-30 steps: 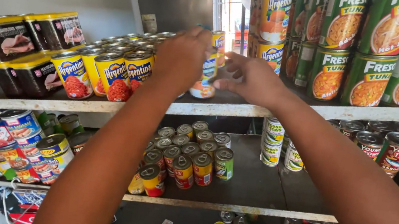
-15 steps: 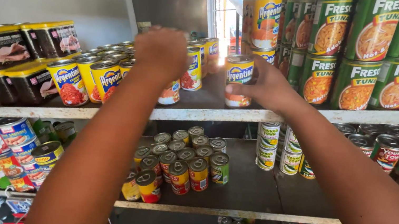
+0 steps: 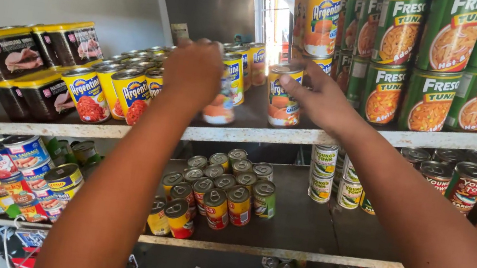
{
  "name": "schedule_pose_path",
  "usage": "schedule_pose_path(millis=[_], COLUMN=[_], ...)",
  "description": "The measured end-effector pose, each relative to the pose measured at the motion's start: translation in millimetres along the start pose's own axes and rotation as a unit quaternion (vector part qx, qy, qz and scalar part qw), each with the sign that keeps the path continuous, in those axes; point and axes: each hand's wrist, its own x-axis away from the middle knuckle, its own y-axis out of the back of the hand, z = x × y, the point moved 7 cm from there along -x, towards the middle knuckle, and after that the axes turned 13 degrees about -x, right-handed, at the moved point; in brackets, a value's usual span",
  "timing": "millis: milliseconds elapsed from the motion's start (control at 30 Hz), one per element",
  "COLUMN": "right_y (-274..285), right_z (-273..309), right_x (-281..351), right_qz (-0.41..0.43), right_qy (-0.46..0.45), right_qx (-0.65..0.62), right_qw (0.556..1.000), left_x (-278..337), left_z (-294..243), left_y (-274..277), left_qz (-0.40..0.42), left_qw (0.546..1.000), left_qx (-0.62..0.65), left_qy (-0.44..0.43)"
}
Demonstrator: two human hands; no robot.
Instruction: Organizes and stocks various canned goods on grocery store shelves.
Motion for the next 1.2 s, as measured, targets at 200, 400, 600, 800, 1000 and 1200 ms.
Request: schedule_pose_path(millis=[200,400,600,800,1000,1200], right_y=[-1,-7,-1,13,-2,-42], right_z=[2,1,-10,42,81,81], right_x=[4,4,2,3,-33,-63], right_qz=[-0.008,0.068,0.003,-0.057,-0.028,-0.003], right_qy=[-0.029,0.01,-0.038,0.194,0.166,0.101], right_qx=[-0.003,-0.002,0.012,-0.067,-0.084,0.02], right_qw=[1.0,0.998,0.999,0.977,0.982,0.995], left_x=[4,24,44,47,45,47], left_z=[-28,-25,-48,-46,-50,-47], left_y=[26,-5,-58,-65,-71,-73], left_qz=[-0.074,0.122,0.127,0.128,0.122,0.148], left_qw=[0.977,0.896,0.77,0.764,0.71,0.755], left_qx=[0.2,0.415,0.615,0.624,0.688,0.63], left_qy=[-0.021,0.102,0.114,0.103,0.092,0.108])
